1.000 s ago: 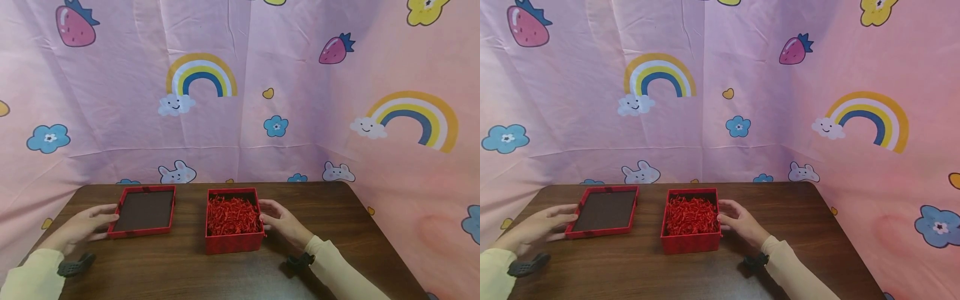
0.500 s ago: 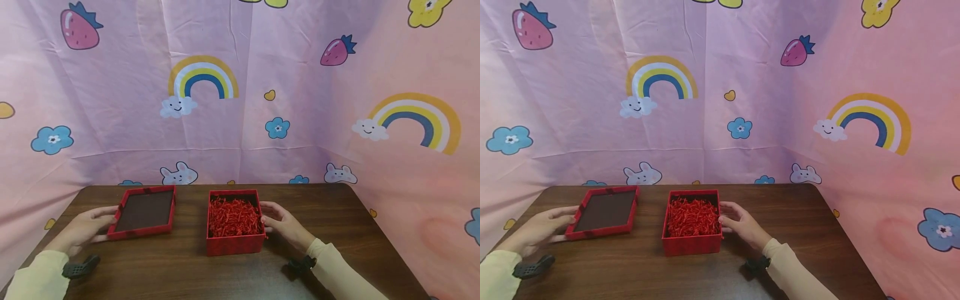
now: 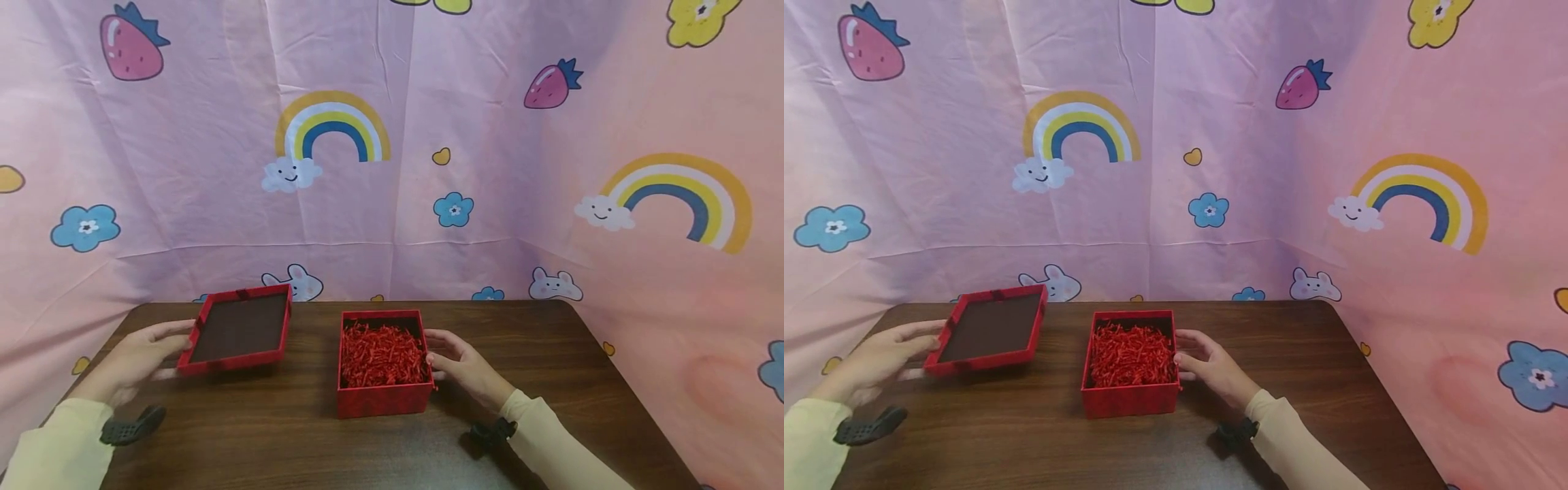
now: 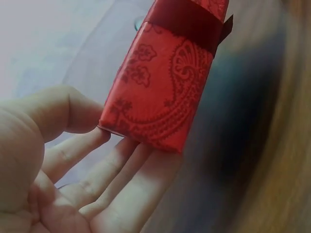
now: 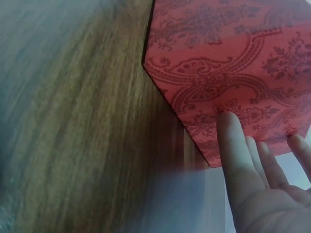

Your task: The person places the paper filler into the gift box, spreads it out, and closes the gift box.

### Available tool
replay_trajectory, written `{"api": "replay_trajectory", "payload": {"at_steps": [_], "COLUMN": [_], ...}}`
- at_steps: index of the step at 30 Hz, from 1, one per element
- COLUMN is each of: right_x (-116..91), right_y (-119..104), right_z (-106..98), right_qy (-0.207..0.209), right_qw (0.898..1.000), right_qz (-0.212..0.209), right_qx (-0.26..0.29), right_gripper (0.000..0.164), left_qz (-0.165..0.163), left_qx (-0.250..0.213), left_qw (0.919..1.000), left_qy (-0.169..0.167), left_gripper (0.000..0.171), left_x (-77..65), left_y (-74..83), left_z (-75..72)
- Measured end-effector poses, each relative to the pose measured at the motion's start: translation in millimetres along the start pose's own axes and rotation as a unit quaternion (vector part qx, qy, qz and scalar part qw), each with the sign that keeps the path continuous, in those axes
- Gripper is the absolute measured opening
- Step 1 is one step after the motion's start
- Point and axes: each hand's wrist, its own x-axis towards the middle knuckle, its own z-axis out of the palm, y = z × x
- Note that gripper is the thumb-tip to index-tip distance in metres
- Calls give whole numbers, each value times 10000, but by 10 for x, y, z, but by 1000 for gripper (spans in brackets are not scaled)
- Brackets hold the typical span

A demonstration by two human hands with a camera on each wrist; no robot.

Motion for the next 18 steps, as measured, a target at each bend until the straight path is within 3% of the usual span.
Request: {"api": "replay_trajectory", "payload": {"at_steps": [10,18], "right_x": [-3,-6], "right_y": [6,-27], "right_z": [6,2], "right_qy": [-86,-59], "right_qw": [9999,10000], "right_qz": [-80,8], "right_qx": [75,64], "right_gripper": [59,57], "left_qz": [426,652], "left_qx": [453,502], "left_qw": [9981,9964], "left_qy": [-49,-184], "left_gripper": [72,64], "left_x": [-128,-120], "left_y": [521,857], "left_z": [254,553]}}
